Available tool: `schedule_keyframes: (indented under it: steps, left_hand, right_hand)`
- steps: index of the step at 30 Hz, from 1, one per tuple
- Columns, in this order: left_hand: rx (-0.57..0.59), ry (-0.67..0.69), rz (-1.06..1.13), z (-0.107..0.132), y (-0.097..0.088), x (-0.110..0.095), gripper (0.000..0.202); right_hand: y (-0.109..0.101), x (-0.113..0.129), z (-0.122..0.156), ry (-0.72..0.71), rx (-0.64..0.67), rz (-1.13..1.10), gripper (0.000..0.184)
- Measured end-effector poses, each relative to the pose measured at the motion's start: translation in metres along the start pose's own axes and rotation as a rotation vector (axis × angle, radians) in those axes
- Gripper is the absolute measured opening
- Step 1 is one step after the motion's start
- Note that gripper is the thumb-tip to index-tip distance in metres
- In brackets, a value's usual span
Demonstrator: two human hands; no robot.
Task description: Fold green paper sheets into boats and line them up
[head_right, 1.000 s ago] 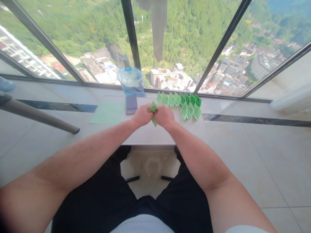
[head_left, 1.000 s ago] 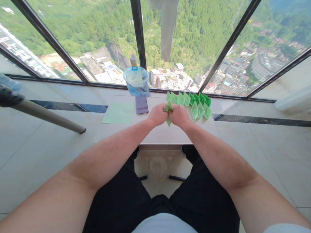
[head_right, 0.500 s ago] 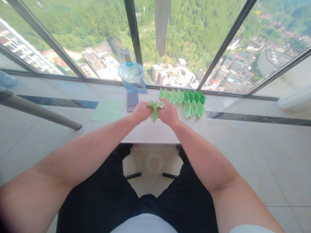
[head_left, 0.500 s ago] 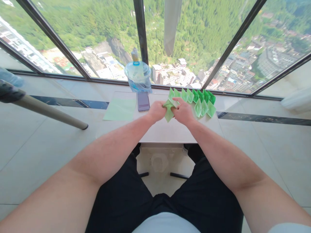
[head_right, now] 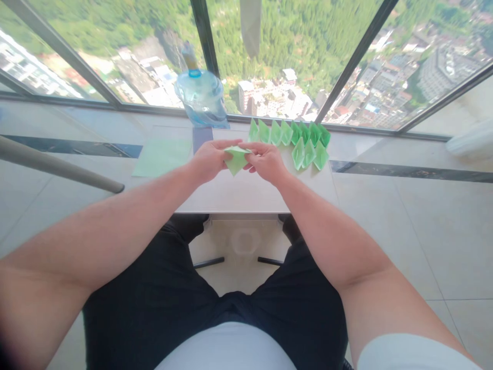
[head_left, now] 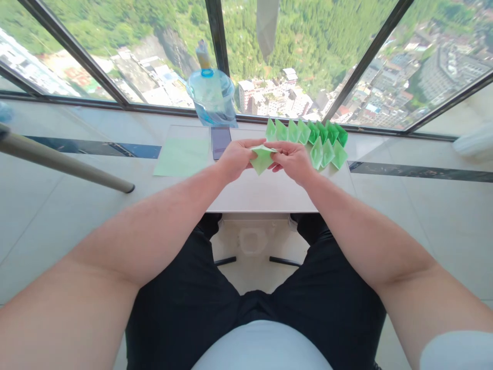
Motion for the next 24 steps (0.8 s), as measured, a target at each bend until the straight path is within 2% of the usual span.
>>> schedule_keyframes:
  steps: [5, 8, 11, 15, 18, 21, 24]
  left_hand:
    - [0.072, -0.015, 0.114, 0.004, 0.003, -0.011, 0.046]
    - [0.044, -0.012, 0.091, 0.003, 0.001, -0.011, 0.044]
    - [0.004, -0.021, 0.056, 0.001, -0.003, -0.004, 0.056]
    - [-0.042, 0.019, -0.03, -0.002, -0.009, 0.001, 0.07]
    - [-0.024, 0.086, -0.129, -0.001, -0.008, -0.003, 0.073]
    - [0.002, 0.125, -0.247, 0.004, -0.002, -0.01, 0.072]
    - [-0.024, 0.133, -0.326, 0.009, 0.0, -0.015, 0.066]
  right_hand:
    - [-0.002, 0.0, -0.002, 0.021, 0.0, -0.028, 0.036]
    - [-0.001, 0.0, -0.002, 0.017, 0.0, -0.001, 0.035]
    - [0.001, 0.001, -0.001, 0.007, 0.016, 0.047, 0.034]
    - [0.0, 0.002, -0.002, -0.001, -0.018, 0.079, 0.028]
    - [-0.003, 0.0, -0.006, 0.023, -0.068, 0.047, 0.032]
    - [-0.002, 0.0, -0.009, 0.017, -0.069, 0.03, 0.038]
    - [0.001, 0.0, -0.01, 0.023, -0.047, 0.047, 0.032]
Point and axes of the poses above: each hand's wrist, its own z-axis away from the middle knuckle, its own y-axis out of the palm, x = y × z, the point moved 7 cm from there along -z, towards the middle knuckle
